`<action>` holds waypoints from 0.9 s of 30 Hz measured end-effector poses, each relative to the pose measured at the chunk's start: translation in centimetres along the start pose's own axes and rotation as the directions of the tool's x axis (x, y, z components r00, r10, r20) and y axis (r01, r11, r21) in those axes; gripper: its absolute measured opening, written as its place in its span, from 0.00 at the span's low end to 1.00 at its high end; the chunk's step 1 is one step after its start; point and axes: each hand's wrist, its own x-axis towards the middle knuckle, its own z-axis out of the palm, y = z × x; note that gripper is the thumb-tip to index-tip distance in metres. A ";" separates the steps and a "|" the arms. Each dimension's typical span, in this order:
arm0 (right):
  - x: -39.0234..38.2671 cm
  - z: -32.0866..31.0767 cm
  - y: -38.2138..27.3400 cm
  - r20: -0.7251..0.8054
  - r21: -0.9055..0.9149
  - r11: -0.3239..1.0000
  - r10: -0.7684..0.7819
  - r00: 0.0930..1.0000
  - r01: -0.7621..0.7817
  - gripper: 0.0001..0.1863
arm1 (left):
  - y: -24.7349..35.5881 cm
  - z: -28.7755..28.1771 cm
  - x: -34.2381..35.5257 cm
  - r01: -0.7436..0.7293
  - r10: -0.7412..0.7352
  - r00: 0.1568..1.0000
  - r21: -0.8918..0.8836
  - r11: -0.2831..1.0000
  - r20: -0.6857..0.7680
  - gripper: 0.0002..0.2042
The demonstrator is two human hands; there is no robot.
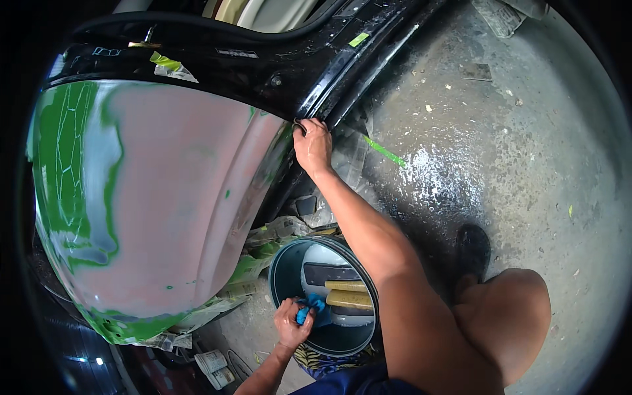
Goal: Wet sanding and cleaning a patched car door in preparation for further body work or painting.
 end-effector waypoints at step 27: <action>1.6 -2.2 -11.8 -0.112 0.145 0.966 -0.198 0.974 0.213 0.07 | 1.9 -1.0 0.9 -0.023 0.022 1.000 -0.044 0.999 -0.010 0.10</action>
